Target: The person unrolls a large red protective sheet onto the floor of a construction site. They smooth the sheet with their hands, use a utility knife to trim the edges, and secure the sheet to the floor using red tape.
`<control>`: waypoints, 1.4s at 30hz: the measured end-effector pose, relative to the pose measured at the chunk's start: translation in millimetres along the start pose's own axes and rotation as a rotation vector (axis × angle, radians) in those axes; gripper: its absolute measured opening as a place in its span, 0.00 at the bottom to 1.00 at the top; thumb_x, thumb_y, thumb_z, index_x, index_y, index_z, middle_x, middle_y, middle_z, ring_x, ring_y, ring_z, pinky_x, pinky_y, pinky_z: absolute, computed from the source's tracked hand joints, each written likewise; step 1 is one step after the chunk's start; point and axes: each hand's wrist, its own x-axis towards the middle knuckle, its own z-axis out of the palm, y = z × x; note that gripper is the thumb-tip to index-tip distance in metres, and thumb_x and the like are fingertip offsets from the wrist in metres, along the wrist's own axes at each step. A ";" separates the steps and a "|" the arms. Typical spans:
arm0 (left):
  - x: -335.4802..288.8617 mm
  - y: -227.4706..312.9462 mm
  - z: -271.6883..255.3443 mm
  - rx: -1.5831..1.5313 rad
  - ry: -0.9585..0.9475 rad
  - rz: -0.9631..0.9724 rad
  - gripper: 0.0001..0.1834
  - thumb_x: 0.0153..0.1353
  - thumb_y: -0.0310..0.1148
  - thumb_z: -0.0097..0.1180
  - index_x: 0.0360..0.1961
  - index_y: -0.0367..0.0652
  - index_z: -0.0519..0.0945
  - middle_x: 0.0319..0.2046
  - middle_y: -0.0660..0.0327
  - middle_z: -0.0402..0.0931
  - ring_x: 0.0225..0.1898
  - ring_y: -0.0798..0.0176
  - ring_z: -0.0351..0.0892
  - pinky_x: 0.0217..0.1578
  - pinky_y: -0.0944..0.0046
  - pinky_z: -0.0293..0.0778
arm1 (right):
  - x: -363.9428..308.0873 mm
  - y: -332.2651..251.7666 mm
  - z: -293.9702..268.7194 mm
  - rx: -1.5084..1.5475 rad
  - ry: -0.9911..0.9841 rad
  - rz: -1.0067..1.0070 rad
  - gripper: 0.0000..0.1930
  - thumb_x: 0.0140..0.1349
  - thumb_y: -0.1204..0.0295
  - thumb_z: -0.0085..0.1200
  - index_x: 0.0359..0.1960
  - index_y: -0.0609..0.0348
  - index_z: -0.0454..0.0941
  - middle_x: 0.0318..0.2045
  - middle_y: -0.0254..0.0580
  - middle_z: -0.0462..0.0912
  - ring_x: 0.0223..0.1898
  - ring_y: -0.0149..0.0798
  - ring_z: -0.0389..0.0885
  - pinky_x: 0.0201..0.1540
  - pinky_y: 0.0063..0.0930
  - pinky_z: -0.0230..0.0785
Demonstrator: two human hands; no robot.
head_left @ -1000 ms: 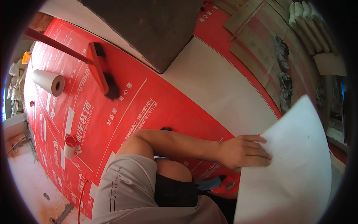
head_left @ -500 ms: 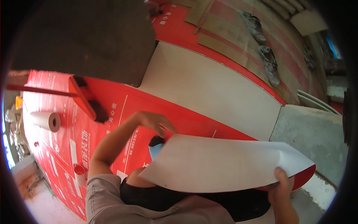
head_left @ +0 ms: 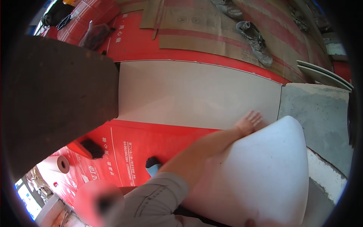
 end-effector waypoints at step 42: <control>7.0 -159.5 -111.5 0.236 0.176 -0.158 0.49 0.62 0.64 0.47 0.73 0.35 0.57 0.75 0.51 0.49 0.78 0.52 0.40 0.76 0.49 0.32 | 146.4 36.4 32.9 0.014 -0.011 0.003 0.37 0.54 0.68 0.59 0.65 0.70 0.60 0.56 0.55 0.74 0.55 0.48 0.75 0.59 0.43 0.68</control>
